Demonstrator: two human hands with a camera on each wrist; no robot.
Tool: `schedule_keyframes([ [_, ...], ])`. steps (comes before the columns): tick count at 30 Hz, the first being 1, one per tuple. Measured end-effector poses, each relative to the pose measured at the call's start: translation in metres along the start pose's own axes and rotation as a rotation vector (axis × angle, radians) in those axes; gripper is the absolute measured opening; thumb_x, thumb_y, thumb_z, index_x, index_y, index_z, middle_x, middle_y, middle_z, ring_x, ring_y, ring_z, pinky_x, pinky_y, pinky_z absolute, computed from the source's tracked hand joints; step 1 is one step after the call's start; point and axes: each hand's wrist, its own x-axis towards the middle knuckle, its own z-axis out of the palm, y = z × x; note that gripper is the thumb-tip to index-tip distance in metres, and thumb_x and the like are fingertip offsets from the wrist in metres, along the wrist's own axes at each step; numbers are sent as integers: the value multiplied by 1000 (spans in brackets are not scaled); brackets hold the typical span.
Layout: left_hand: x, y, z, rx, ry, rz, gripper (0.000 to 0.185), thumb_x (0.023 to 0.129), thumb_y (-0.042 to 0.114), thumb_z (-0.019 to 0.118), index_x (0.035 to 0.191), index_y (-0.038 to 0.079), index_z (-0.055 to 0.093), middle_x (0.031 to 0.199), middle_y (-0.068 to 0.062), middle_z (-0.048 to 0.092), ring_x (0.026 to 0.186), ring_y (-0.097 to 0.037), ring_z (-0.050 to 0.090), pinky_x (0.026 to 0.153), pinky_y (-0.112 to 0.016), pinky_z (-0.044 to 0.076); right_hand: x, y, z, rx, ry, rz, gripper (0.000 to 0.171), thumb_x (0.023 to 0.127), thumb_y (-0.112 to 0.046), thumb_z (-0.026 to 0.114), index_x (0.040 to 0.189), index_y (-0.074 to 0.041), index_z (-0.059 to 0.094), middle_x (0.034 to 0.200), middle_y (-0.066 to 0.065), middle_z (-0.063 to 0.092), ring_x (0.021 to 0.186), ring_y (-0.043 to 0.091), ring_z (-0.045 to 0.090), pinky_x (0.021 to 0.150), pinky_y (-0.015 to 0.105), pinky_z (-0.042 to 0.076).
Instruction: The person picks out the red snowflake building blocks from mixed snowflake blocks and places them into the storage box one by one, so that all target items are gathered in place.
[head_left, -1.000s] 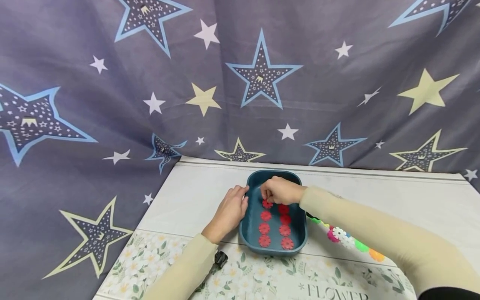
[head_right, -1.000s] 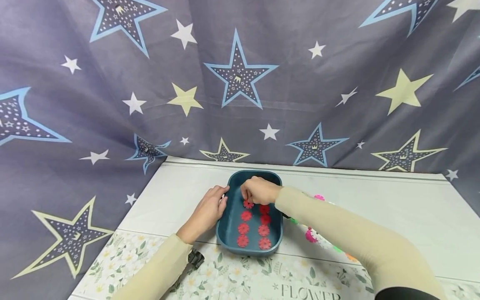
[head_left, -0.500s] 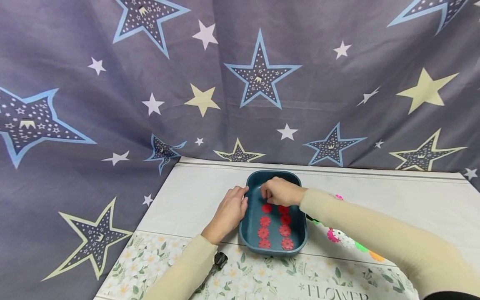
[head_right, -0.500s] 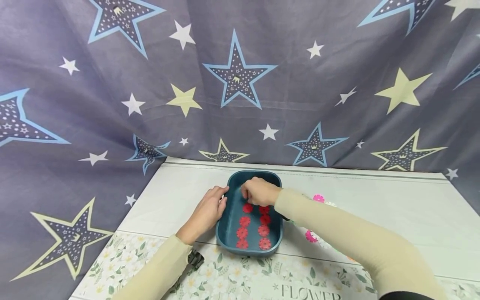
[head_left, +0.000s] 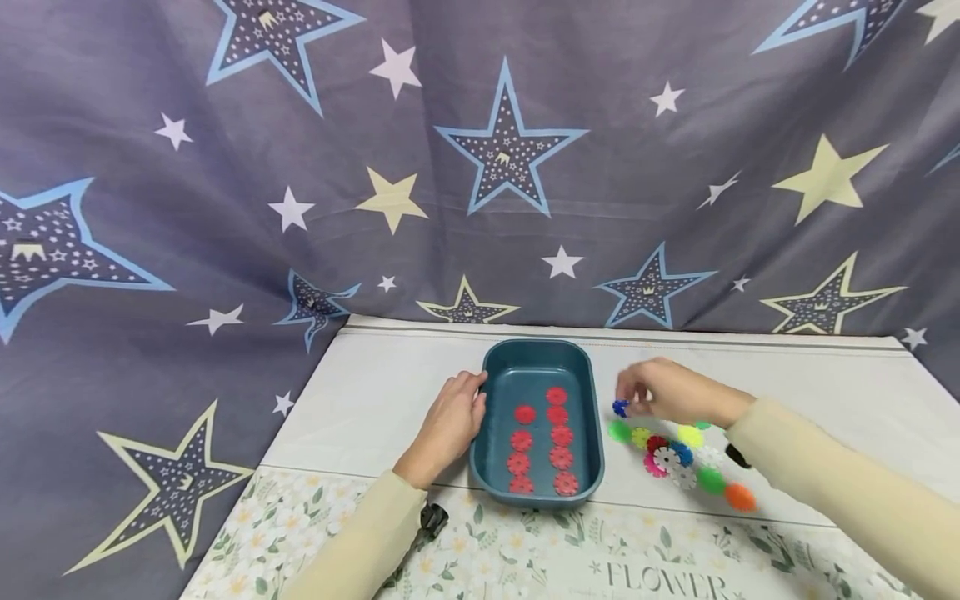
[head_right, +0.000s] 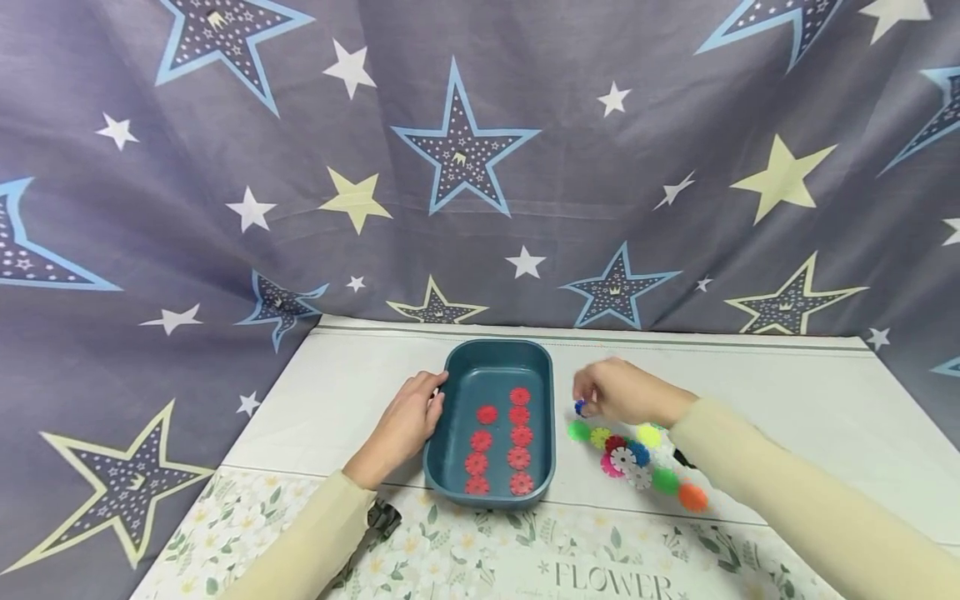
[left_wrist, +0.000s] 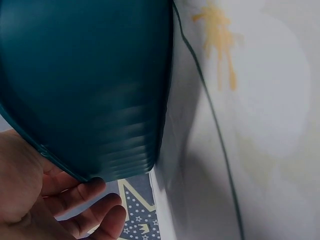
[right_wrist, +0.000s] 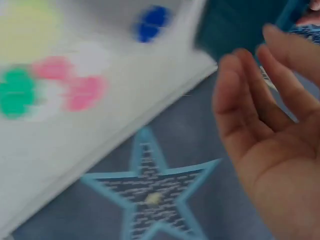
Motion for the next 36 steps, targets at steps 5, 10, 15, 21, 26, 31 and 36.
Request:
schedule_keyframes([
  [5, 0, 0, 1, -3, 2, 5, 32, 91, 6, 59, 121, -5, 59, 101, -11, 59, 92, -27, 55, 83, -38, 46, -39, 15, 19, 22, -85, 114, 20, 76, -8, 78, 94, -10, 69, 84, -5, 62, 74, 12, 53, 68, 32, 49],
  [10, 1, 0, 1, -5, 6, 2, 32, 91, 6, 59, 121, -5, 59, 101, -12, 59, 91, -27, 55, 82, -38, 46, -56, 17, 36, -26, -61, 241, 30, 75, -22, 80, 100, -12, 67, 87, -6, 57, 78, 13, 51, 73, 38, 48],
  [15, 1, 0, 1, -10, 10, 6, 32, 91, 6, 59, 121, -6, 59, 101, -12, 60, 91, -27, 55, 82, -38, 46, -61, 16, 44, -74, 20, 247, 25, 77, -18, 79, 96, -12, 65, 83, -6, 54, 75, 12, 49, 69, 36, 46],
  [21, 1, 0, 1, -15, 6, 1, 32, 91, 5, 59, 121, -4, 59, 101, -11, 60, 92, -27, 55, 84, -38, 46, -61, 15, 46, -107, 76, 194, 24, 73, -5, 77, 90, -13, 62, 82, -7, 55, 75, 11, 50, 69, 36, 47],
  [26, 1, -1, 1, -15, 7, 5, 32, 91, 5, 59, 121, -5, 59, 102, -12, 60, 92, -28, 55, 84, -38, 46, -54, 11, 42, -109, 128, 149, 23, 74, 2, 72, 81, -16, 60, 77, -9, 53, 70, 11, 46, 63, 32, 44],
  [31, 1, 0, -1, -17, 4, 0, 32, 91, 5, 59, 121, -5, 59, 102, -12, 60, 93, -28, 55, 84, -38, 46, -47, 5, 30, -108, 190, 109, 25, 75, 4, 71, 78, -19, 61, 75, -11, 52, 67, 10, 47, 61, 28, 45],
  [36, 1, 0, -1, -11, 3, 1, 32, 91, 6, 59, 121, -5, 59, 101, -12, 60, 92, -28, 56, 84, -39, 46, -37, 2, 16, -118, 318, 5, 25, 75, 8, 72, 81, -15, 65, 78, -8, 59, 68, 7, 52, 61, 29, 49],
])
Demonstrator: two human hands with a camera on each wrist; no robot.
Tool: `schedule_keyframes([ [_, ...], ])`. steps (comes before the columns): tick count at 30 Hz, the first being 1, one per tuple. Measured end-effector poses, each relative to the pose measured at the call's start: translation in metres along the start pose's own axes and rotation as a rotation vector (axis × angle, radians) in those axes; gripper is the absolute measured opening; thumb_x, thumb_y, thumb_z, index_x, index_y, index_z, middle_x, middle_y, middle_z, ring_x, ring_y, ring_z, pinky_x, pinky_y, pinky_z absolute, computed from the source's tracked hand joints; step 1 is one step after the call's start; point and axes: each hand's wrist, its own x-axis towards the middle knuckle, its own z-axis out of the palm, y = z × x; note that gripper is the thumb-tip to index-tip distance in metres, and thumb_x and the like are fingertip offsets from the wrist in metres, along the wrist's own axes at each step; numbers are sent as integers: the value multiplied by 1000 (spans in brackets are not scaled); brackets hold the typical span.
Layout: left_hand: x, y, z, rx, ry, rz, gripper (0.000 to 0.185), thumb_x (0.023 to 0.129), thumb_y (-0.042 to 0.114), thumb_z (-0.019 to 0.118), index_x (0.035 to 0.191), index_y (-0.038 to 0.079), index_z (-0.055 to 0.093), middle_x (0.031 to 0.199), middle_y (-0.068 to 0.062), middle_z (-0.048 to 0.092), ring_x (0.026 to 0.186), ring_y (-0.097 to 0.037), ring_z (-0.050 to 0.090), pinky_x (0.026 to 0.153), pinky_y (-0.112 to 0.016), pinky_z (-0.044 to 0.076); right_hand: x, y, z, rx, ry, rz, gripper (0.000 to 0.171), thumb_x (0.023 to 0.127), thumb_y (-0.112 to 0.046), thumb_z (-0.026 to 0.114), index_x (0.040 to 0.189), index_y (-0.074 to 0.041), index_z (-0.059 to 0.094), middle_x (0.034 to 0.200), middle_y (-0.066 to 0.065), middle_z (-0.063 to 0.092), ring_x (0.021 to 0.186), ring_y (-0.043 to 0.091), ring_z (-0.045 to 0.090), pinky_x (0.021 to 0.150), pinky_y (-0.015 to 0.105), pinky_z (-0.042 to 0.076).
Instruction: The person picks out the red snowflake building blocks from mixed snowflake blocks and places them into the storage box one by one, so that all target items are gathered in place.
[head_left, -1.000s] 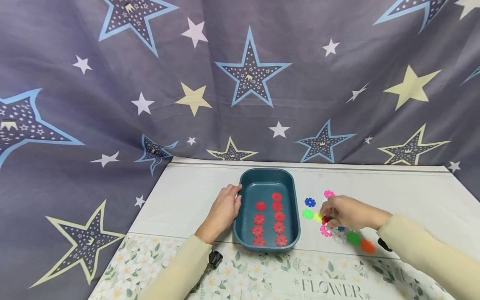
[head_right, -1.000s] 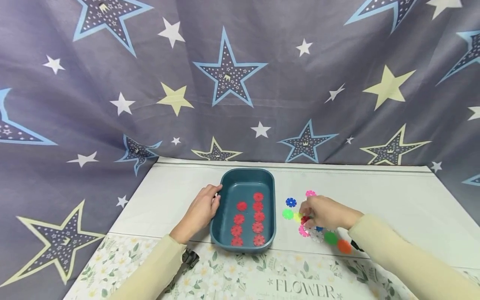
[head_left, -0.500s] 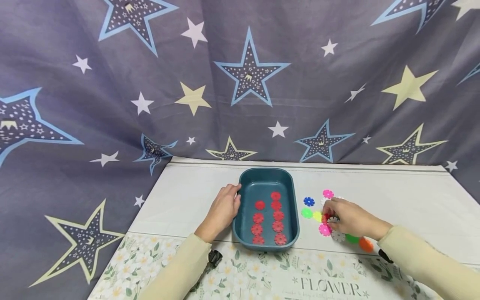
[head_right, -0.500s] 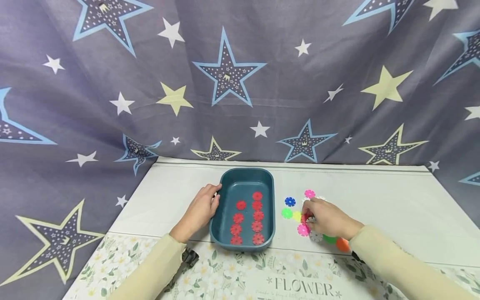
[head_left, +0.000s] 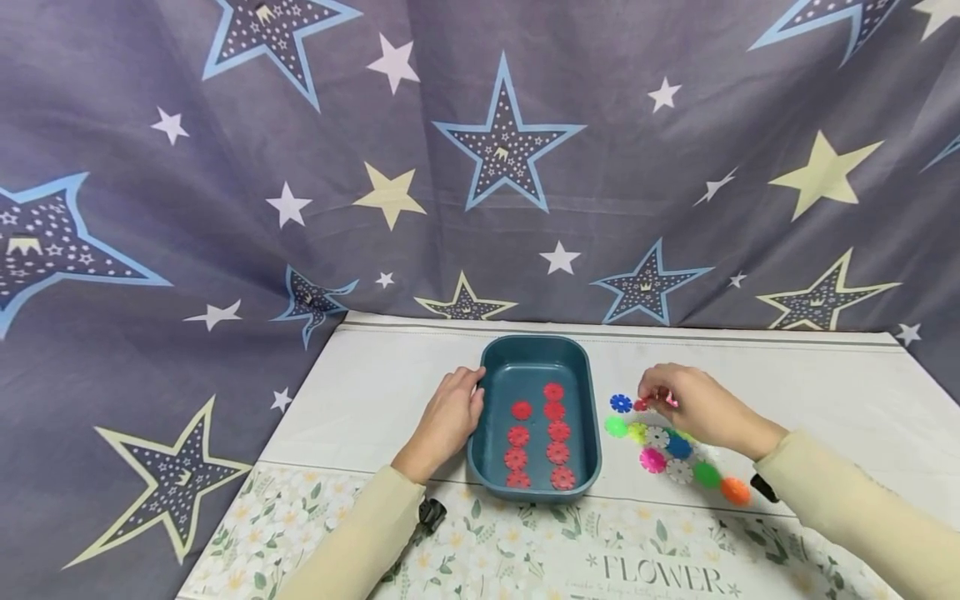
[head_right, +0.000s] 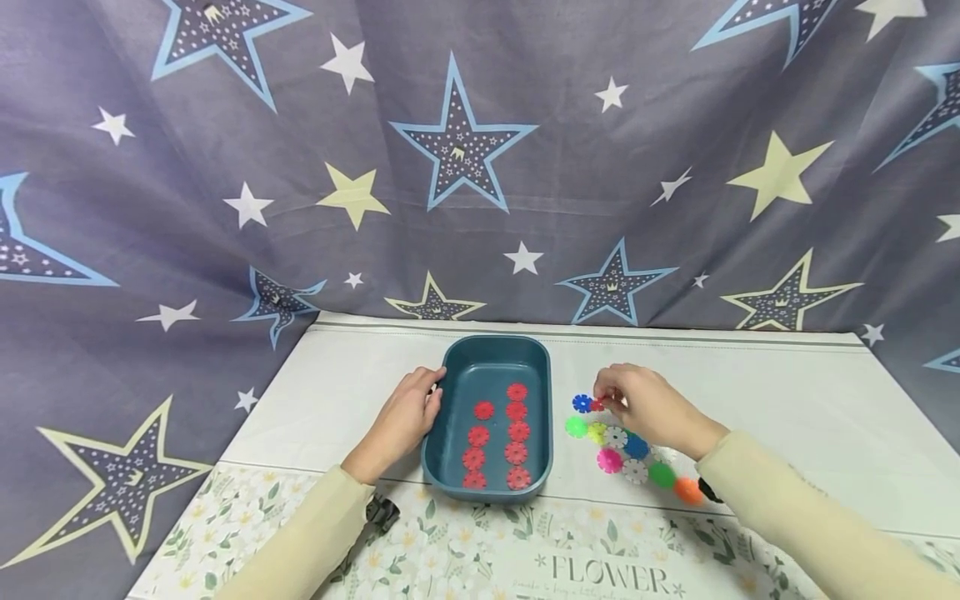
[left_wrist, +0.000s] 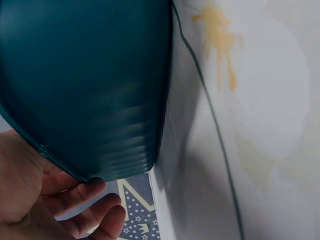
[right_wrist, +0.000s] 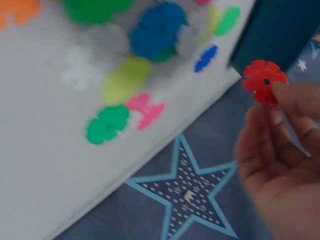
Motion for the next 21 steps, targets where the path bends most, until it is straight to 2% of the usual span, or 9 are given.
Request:
schedule_keyframes([
  [4, 0, 1, 0, -3, 0, -2, 32, 91, 5, 59, 121, -5, 59, 101, -12, 60, 93, -28, 56, 84, -39, 46, 17, -8, -6, 58, 42, -44, 22, 77, 6, 73, 85, -14, 69, 81, -7, 65, 69, 6, 57, 63, 27, 51],
  [8, 0, 1, 0, 0, 6, 2, 31, 91, 5, 59, 120, -5, 60, 101, -12, 60, 92, -28, 56, 84, -38, 46, 41, -19, -2, 115, 8, -61, 20, 80, 4, 71, 86, -15, 69, 82, -8, 66, 70, 5, 59, 64, 26, 51],
  [15, 1, 0, 0, -2, 12, 13, 32, 91, 6, 58, 121, -5, 59, 101, -11, 60, 92, -28, 55, 84, -38, 45, 90, -24, 28, 189, -89, -118, 15, 83, 4, 69, 85, -11, 67, 82, -2, 68, 73, 6, 62, 66, 27, 52],
  [21, 0, 1, 0, 2, 14, 7, 32, 90, 5, 59, 120, -5, 60, 100, -12, 60, 91, -28, 55, 84, -38, 46, 124, -19, 57, 230, -203, -112, 17, 81, 10, 66, 84, -7, 66, 80, 1, 67, 70, 9, 60, 65, 27, 51],
])
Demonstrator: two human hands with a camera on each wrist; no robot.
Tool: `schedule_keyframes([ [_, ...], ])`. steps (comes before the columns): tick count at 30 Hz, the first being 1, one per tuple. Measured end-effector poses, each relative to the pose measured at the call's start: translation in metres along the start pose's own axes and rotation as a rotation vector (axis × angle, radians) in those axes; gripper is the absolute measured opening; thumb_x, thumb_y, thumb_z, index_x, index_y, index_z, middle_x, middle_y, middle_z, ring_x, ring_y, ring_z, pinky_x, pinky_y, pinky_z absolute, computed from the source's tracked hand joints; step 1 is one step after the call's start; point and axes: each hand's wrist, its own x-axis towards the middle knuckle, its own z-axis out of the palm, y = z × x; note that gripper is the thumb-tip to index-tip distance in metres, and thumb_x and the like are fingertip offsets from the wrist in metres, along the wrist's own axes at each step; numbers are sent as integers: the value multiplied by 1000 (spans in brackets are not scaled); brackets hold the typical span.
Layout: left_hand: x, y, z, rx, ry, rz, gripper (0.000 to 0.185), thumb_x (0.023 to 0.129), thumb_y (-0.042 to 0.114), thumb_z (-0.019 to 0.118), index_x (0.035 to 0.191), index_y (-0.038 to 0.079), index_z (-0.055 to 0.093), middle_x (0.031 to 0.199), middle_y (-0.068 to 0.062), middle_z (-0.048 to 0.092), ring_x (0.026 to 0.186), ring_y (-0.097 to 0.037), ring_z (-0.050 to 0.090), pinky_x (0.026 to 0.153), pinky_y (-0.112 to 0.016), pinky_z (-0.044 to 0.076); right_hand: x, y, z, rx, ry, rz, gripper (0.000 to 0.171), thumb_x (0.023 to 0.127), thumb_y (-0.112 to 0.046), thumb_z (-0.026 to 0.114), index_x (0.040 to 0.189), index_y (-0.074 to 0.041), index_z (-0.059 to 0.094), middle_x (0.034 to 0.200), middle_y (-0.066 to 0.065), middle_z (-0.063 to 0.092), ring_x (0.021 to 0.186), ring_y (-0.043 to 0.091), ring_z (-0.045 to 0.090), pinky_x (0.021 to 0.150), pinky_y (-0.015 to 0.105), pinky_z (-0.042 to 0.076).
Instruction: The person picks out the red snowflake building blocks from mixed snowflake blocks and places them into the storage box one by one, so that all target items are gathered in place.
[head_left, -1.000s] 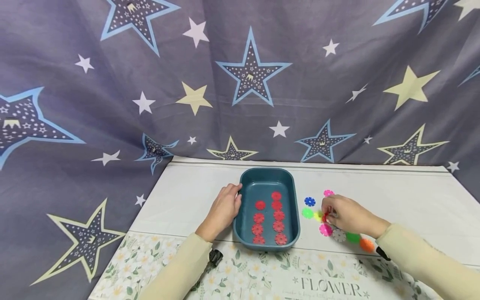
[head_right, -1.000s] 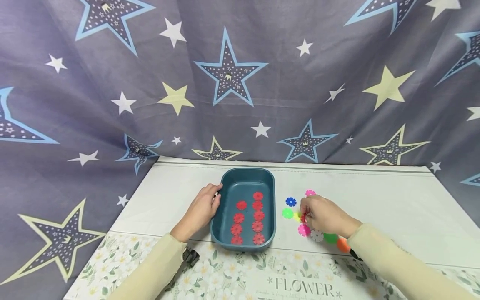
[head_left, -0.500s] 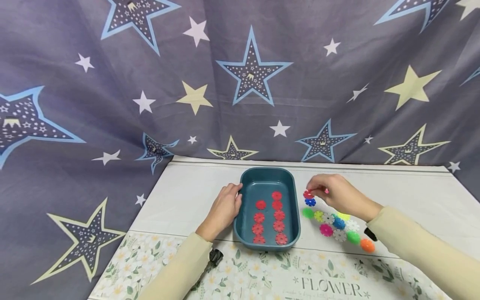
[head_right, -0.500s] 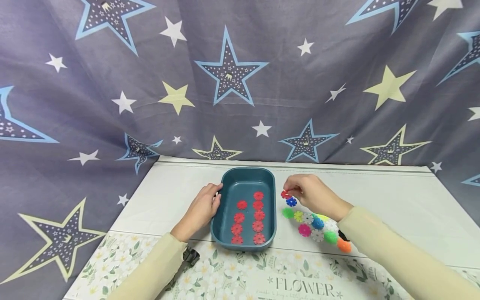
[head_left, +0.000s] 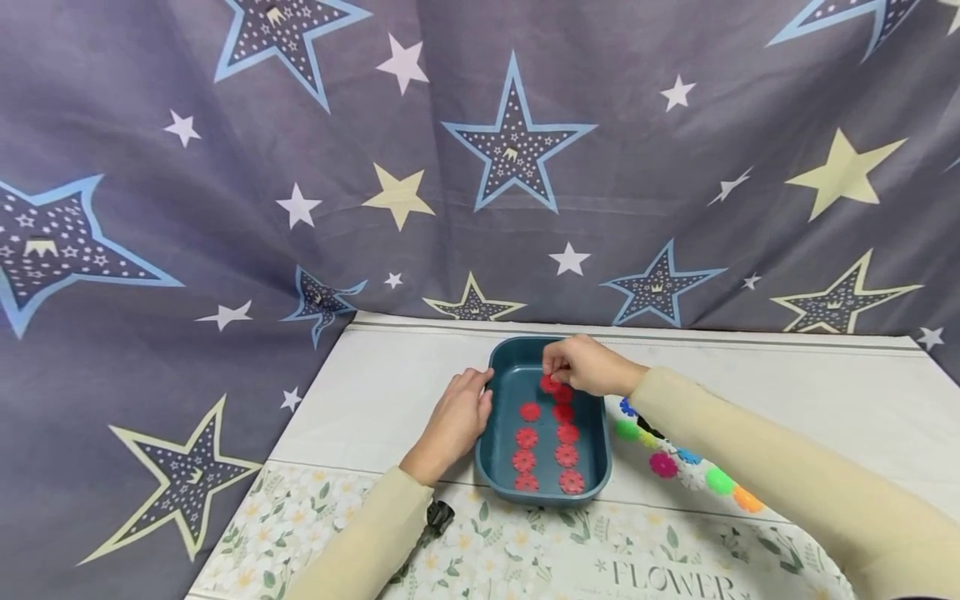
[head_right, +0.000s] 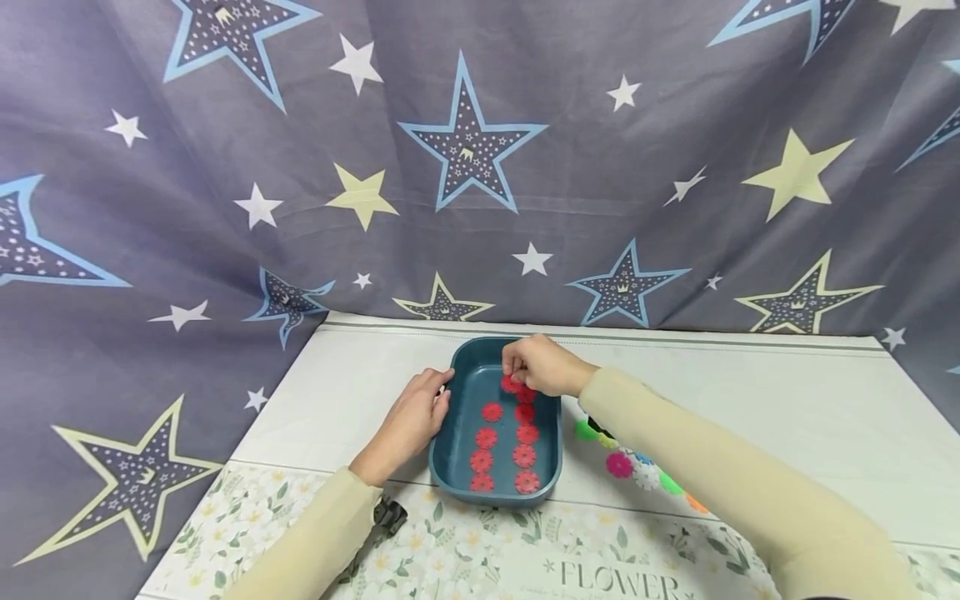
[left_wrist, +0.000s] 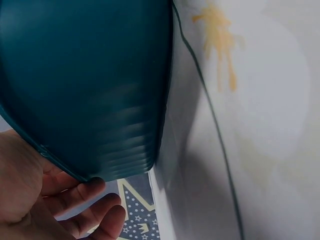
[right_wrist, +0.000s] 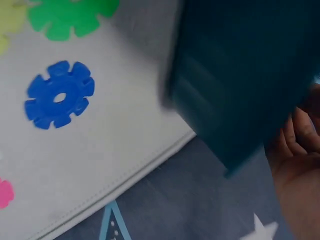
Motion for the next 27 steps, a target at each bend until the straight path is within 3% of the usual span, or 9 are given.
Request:
schedule_keyframes([
  [10, -2, 3, 1, 9, -8, 7, 31, 91, 5, 59, 121, -4, 60, 101, -11, 59, 91, -27, 55, 83, -38, 46, 25, 3, 24, -27, -142, 72, 19, 80, 14, 60, 83, -3, 68, 62, 5, 62, 43, 8, 44, 50, 24, 42],
  [15, -1, 5, 0, 10, -25, -1, 31, 91, 6, 59, 121, -3, 59, 102, -11, 59, 93, -27, 55, 83, -38, 46, 29, 0, 31, -138, -163, 128, 13, 82, 8, 65, 84, -5, 67, 72, 3, 61, 48, 8, 50, 52, 23, 45],
  [20, -1, 5, 0, 8, -34, 0, 31, 91, 6, 58, 122, -3, 59, 103, -10, 59, 93, -26, 54, 83, -37, 46, 27, -9, 30, -197, -131, 67, 6, 82, -4, 72, 84, -6, 67, 75, 1, 60, 60, 9, 53, 58, 25, 47],
  [22, -1, 4, 1, 6, -30, 4, 32, 91, 5, 59, 122, -3, 59, 103, -10, 59, 93, -26, 54, 83, -37, 46, 22, -19, 28, -209, -135, 34, 17, 81, -17, 76, 90, -7, 67, 80, 1, 59, 68, 11, 53, 63, 27, 47],
  [27, 0, 1, 0, 7, -27, 7, 32, 91, 5, 59, 122, -3, 59, 103, -10, 59, 92, -26, 54, 83, -37, 46, 2, -53, 32, -323, -242, 12, 70, 70, -58, 75, 120, -10, 59, 104, 1, 50, 93, 18, 46, 81, 35, 44],
])
